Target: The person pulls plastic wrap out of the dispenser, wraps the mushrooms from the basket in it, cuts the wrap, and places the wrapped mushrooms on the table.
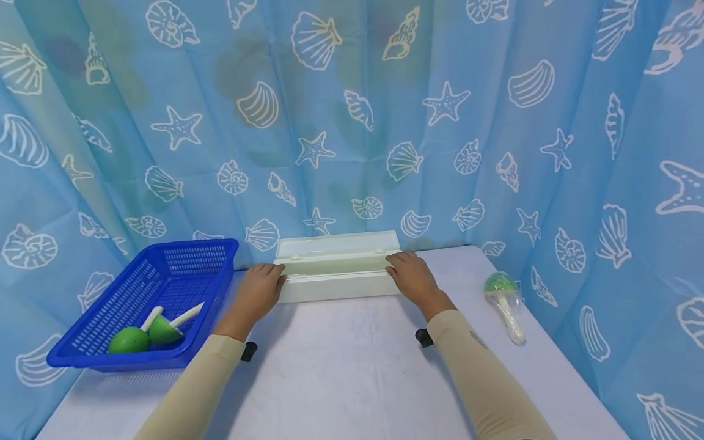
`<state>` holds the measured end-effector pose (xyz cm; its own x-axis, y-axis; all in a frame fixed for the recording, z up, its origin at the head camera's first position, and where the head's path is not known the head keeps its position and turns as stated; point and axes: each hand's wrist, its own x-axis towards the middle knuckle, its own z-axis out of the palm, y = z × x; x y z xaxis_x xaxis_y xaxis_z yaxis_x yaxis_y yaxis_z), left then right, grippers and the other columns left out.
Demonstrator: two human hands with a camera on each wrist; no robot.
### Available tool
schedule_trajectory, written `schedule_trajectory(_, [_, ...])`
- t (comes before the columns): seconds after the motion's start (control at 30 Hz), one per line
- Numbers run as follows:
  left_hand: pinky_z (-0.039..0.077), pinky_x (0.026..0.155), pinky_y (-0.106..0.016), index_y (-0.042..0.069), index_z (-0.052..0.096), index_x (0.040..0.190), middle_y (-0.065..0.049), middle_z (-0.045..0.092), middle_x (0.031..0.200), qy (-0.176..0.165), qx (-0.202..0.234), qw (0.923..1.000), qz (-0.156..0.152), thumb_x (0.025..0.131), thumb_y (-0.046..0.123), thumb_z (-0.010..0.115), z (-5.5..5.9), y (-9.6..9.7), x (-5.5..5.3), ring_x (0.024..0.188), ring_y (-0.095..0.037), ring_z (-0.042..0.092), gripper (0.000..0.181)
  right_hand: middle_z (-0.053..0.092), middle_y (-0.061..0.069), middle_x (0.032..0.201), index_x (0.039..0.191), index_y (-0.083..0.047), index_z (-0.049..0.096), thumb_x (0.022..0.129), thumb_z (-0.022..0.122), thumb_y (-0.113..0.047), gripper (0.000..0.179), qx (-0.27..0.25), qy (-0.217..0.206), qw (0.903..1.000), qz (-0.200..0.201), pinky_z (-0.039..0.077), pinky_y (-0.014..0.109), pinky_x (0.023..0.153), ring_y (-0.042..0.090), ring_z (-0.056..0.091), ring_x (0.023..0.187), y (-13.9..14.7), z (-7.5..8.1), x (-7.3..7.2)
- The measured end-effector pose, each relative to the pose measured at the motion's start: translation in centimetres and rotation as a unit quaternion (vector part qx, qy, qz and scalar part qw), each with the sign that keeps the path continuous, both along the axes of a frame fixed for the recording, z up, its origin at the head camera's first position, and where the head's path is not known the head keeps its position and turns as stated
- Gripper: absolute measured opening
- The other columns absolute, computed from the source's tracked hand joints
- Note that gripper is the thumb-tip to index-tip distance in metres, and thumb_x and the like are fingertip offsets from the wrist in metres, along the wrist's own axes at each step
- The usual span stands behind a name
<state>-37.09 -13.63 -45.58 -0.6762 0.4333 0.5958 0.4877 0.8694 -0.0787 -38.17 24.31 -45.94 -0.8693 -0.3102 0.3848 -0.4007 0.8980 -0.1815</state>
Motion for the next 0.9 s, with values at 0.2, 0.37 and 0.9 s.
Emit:
schedule_trajectory(0.2, [0.042,0.097,-0.047,0.002,0.062,0.120,-0.012,0.066,0.111,-0.048,-0.087,0.9951,0.004,0.099,0.013,0.055,0.8,0.9,-1.1,0.109,-0.031,0.057,0.025,0.067,0.011,0.115,0.125,-0.005,0.063,0.098,0.059,-0.019,0.031,0.013,0.006,0.9995,0.028,0.043,0.047,0.097,0.030,0.058,0.111,-0.6,0.3,-0.7])
schedule_trajectory(0.37, [0.040,0.099,-0.046,0.002,0.059,0.125,-0.012,0.065,0.117,-0.092,-0.134,0.9867,0.008,0.098,0.006,0.054,0.4,1.1,-1.7,0.112,-0.030,0.056,0.028,0.070,0.011,0.108,0.121,-0.005,0.066,0.096,0.061,-0.012,0.026,-0.013,-0.006,0.9994,0.033,0.048,0.045,0.090,0.029,0.063,0.100,-1.1,0.4,-1.0])
schedule_trajectory(0.9, [0.047,0.091,-0.046,0.005,0.058,0.124,-0.013,0.061,0.115,-0.123,-0.150,0.9811,0.001,0.097,0.001,0.055,0.5,2.0,-3.2,0.108,-0.030,0.059,0.028,0.055,0.017,0.133,0.134,-0.006,0.054,0.103,0.042,-0.009,0.033,-0.015,-0.100,0.9948,-0.011,0.039,0.048,0.103,0.037,0.051,0.123,-2.1,0.4,-1.9])
